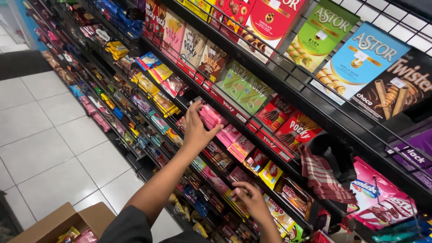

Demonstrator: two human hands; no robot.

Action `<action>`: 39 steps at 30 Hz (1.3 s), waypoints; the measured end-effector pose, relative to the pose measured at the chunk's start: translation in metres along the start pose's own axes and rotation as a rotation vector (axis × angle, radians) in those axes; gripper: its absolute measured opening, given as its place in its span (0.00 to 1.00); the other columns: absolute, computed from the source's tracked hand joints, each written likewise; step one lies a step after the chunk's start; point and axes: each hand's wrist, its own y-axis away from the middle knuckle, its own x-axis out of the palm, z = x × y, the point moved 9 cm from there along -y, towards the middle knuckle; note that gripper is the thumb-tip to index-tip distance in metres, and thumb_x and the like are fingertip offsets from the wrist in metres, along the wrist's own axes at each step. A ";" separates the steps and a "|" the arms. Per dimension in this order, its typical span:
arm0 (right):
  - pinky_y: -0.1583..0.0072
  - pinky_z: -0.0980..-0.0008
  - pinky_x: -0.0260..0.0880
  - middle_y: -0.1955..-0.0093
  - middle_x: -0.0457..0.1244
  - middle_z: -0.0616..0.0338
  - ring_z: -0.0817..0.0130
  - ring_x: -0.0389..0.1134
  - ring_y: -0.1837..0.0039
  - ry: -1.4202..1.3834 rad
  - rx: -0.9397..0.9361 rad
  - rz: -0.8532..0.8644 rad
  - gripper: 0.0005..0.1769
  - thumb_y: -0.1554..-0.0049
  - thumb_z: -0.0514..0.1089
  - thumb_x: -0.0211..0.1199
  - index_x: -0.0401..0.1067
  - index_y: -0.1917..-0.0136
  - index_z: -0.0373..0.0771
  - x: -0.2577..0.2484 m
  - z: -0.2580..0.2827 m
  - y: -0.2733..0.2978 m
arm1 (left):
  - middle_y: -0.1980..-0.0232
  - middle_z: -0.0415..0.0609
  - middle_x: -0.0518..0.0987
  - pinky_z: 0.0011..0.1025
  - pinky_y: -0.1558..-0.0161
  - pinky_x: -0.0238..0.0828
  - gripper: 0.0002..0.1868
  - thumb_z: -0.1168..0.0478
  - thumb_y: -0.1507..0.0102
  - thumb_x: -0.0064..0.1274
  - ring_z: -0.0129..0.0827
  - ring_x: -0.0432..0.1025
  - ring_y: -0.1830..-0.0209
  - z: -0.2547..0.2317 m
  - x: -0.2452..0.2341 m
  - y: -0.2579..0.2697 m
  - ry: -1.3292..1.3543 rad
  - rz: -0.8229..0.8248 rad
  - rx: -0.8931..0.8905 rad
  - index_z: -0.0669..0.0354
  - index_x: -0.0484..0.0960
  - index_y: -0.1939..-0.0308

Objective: Scanning snack packages with a handheld scanner and placing them onto grocery store shelves.

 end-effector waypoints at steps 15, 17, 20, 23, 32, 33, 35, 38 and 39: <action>0.57 0.71 0.70 0.52 0.73 0.56 0.70 0.73 0.51 0.018 0.027 0.010 0.22 0.41 0.52 0.61 0.74 0.37 0.40 0.009 0.007 0.010 | 0.32 0.59 0.68 0.53 0.28 0.50 0.55 0.48 0.48 0.74 0.52 0.61 0.28 -0.009 -0.009 0.002 0.048 -0.074 0.122 0.61 0.54 0.29; 0.56 0.71 0.69 0.52 0.72 0.56 0.70 0.73 0.52 0.025 0.003 0.024 0.22 0.41 0.51 0.61 0.74 0.37 0.39 0.014 0.002 0.008 | 0.31 0.64 0.64 0.54 0.29 0.50 0.57 0.47 0.49 0.75 0.59 0.58 0.27 -0.014 -0.018 0.009 0.059 -0.118 0.181 0.63 0.53 0.29; 0.51 0.70 0.71 0.53 0.72 0.56 0.70 0.73 0.52 0.012 -0.048 0.088 0.21 0.40 0.49 0.62 0.73 0.37 0.36 0.035 -0.003 0.007 | 0.29 0.66 0.62 0.53 0.28 0.54 0.52 0.48 0.46 0.72 0.62 0.57 0.27 0.003 -0.029 0.039 0.149 -0.189 0.251 0.63 0.54 0.31; 0.47 0.69 0.73 0.54 0.71 0.56 0.70 0.72 0.52 -0.021 -0.047 0.228 0.21 0.39 0.48 0.62 0.73 0.37 0.34 0.081 -0.013 0.004 | 0.29 0.63 0.64 0.49 0.27 0.57 0.40 0.52 0.40 0.68 0.57 0.61 0.28 0.054 -0.037 0.095 0.169 -0.223 0.258 0.60 0.60 0.34; 0.36 0.67 0.67 0.42 0.70 0.55 0.68 0.69 0.38 0.313 0.064 0.806 0.21 0.38 0.48 0.62 0.72 0.35 0.37 0.266 -0.080 0.014 | 0.38 0.59 0.74 0.46 0.37 0.67 0.29 0.51 0.39 0.59 0.54 0.69 0.36 0.411 -0.014 0.487 -0.178 0.816 -0.532 0.58 0.73 0.37; 0.33 0.66 0.64 0.39 0.69 0.55 0.66 0.67 0.35 0.363 -0.006 0.859 0.21 0.38 0.48 0.62 0.73 0.35 0.37 0.284 -0.080 0.017 | 0.37 0.58 0.75 0.45 0.37 0.67 0.30 0.48 0.41 0.59 0.52 0.69 0.36 0.431 -0.033 0.537 -0.240 0.963 -0.718 0.56 0.76 0.38; 0.31 0.65 0.62 0.36 0.68 0.55 0.65 0.66 0.32 0.412 0.022 0.970 0.22 0.37 0.49 0.61 0.72 0.34 0.38 0.319 -0.089 0.035 | 0.40 0.60 0.79 0.46 0.38 0.69 0.29 0.44 0.40 0.54 0.53 0.73 0.38 0.468 -0.071 0.614 -0.235 0.911 -0.908 0.57 0.81 0.41; 0.28 0.64 0.58 0.31 0.66 0.55 0.64 0.63 0.27 0.477 0.083 1.124 0.23 0.36 0.50 0.58 0.70 0.31 0.40 0.350 -0.113 0.053 | 0.41 0.66 0.80 0.46 0.38 0.70 0.39 0.32 0.38 0.47 0.56 0.75 0.39 0.505 -0.108 0.698 -0.283 0.886 -1.158 0.63 0.82 0.42; 0.26 0.64 0.56 0.29 0.65 0.56 0.64 0.62 0.25 0.484 0.116 1.186 0.23 0.36 0.51 0.57 0.69 0.30 0.41 0.357 -0.124 0.061 | 0.39 0.69 0.78 0.46 0.37 0.69 0.47 0.25 0.38 0.46 0.58 0.74 0.38 0.513 -0.120 0.724 -0.352 0.904 -1.233 0.67 0.78 0.39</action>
